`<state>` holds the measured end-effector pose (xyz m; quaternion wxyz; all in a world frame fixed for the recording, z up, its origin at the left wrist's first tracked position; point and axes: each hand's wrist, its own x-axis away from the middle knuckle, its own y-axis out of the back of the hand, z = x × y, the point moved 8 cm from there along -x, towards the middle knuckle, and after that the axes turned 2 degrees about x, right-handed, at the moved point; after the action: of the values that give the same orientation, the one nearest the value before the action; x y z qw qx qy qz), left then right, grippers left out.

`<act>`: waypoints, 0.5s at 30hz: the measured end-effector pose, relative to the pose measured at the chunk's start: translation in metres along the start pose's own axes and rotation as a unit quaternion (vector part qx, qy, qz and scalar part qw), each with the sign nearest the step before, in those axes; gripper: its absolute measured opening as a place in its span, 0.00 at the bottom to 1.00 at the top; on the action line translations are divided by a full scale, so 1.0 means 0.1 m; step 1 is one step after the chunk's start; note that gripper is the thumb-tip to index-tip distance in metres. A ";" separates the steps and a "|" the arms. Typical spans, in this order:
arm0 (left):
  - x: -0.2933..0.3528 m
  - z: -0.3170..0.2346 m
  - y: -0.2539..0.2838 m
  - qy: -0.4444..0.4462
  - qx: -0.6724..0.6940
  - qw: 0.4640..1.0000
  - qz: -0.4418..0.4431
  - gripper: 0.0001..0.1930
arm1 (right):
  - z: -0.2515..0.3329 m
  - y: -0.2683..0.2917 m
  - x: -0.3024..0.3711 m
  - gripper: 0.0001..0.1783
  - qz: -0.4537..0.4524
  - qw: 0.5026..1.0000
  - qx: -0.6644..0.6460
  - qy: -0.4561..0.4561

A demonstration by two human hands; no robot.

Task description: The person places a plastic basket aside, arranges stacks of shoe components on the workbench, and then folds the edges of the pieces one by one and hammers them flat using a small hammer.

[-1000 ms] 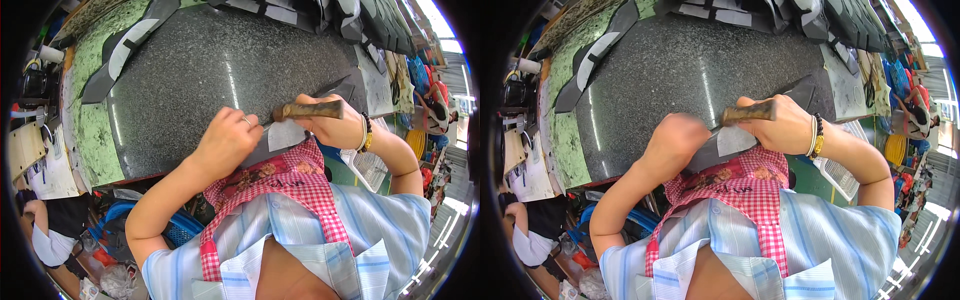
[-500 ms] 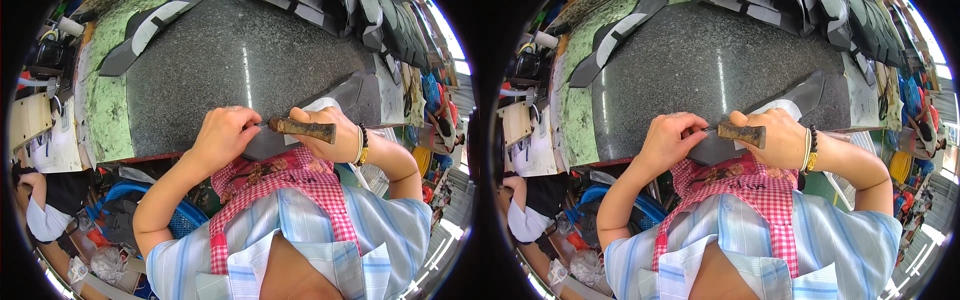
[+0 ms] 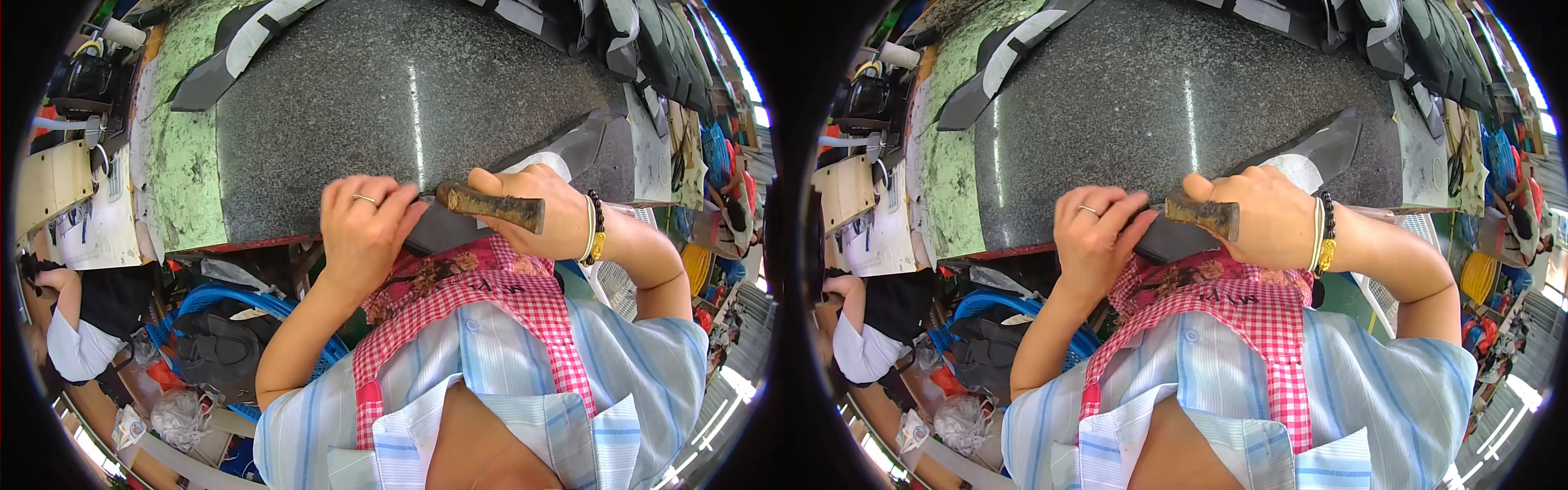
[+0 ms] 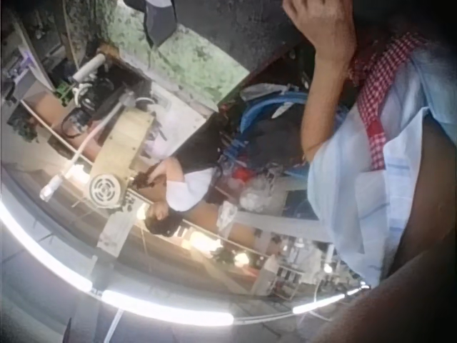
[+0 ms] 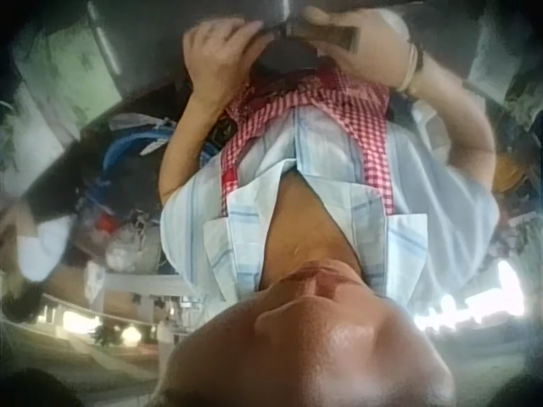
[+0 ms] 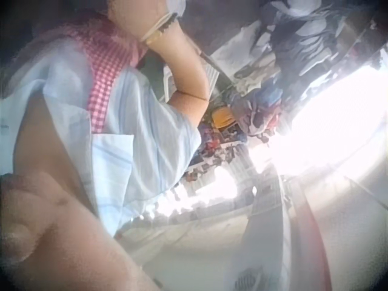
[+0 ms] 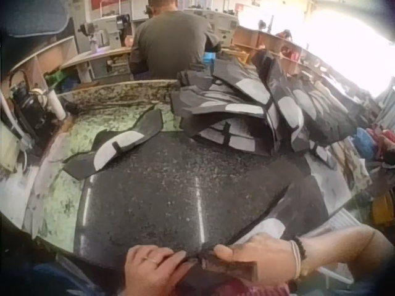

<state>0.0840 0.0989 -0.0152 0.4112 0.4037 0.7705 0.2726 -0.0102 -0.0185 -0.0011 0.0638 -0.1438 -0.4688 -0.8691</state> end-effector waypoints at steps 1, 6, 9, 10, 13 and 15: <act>0.00 0.00 0.06 -0.002 -0.030 0.999 -0.026 0.09 | -0.02 -0.02 0.01 0.17 0.003 1.000 -0.019 0.003; 0.18 0.04 -0.05 -0.003 0.057 0.998 -0.030 0.09 | -0.06 0.06 -0.03 0.14 -0.056 0.998 -0.011 0.038; 0.22 -0.04 -0.03 -0.011 0.044 0.998 -0.035 0.09 | 0.08 0.16 -0.02 0.10 -0.099 0.992 -0.024 0.079; 0.20 -0.03 -0.03 -0.018 0.040 0.999 -0.027 0.08 | 0.10 0.17 -0.03 0.10 -0.100 0.992 -0.025 0.078; 0.14 -0.07 -0.04 -0.032 0.014 0.999 -0.010 0.08 | 0.11 0.16 -0.09 0.09 -0.097 0.990 -0.027 0.095; 0.11 -0.04 -0.04 -0.036 0.009 0.999 -0.009 0.07 | 0.14 0.12 -0.13 0.08 -0.058 0.993 -0.021 0.099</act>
<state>0.0753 0.1056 -0.0208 0.4374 0.4100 0.7611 0.2476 0.0081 -0.0136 0.0111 0.0565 -0.0315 -0.4494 -0.8910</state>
